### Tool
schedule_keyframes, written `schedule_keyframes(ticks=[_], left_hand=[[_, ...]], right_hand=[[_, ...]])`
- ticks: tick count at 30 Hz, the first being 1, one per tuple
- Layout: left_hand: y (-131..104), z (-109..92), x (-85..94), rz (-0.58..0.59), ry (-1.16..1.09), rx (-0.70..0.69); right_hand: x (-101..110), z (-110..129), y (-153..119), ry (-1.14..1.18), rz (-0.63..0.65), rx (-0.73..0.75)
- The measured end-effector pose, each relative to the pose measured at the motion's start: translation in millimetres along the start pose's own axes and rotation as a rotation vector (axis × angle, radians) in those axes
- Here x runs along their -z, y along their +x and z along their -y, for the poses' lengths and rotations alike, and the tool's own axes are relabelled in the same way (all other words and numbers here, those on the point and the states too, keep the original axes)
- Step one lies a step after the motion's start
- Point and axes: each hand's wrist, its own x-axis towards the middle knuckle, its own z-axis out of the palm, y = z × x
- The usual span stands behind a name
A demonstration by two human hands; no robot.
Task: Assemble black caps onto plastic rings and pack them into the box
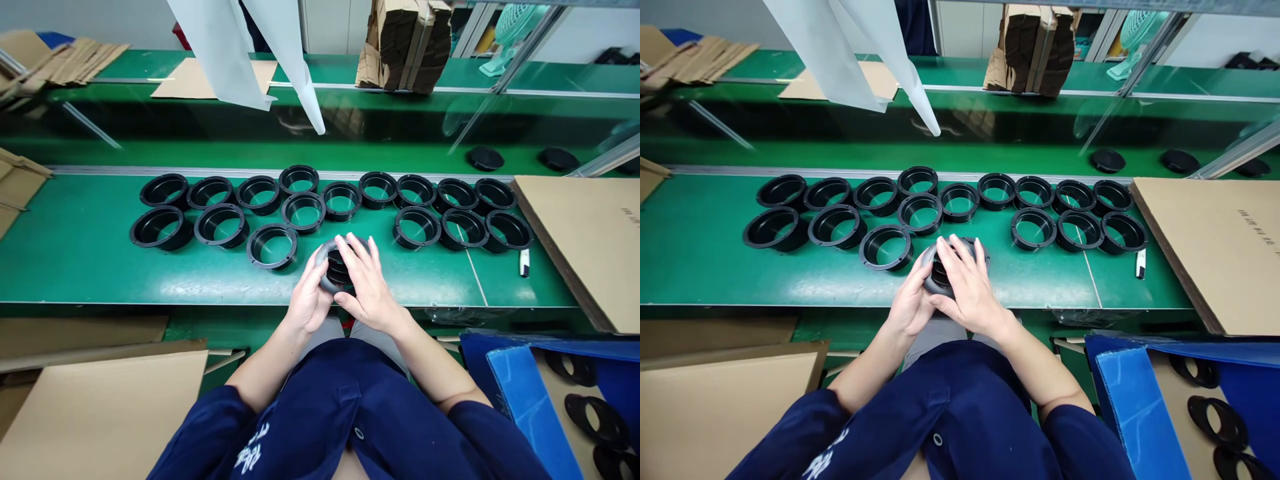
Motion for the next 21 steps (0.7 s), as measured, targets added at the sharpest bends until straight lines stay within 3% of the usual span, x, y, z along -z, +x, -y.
schedule_keyframes(ticks=[7,9,13,21], left_hand=[[-1.4,-20.7,4.1,0.05,-0.074,0.059],[-5.7,-18.5,5.4,0.073,-0.051,0.079],[-15.7,-10.1,7.4,0.095,-0.028,0.118],[-26.7,0.7,6.2,0.072,0.044,0.067]], right_hand=[[7.7,-8.3,-10.2,-0.048,0.045,0.122],[7.0,-11.0,-14.1,-0.066,0.033,0.071],[7.1,-18.1,-21.7,-0.069,0.148,0.007],[6.1,-21.2,-23.6,0.028,0.277,0.012]])
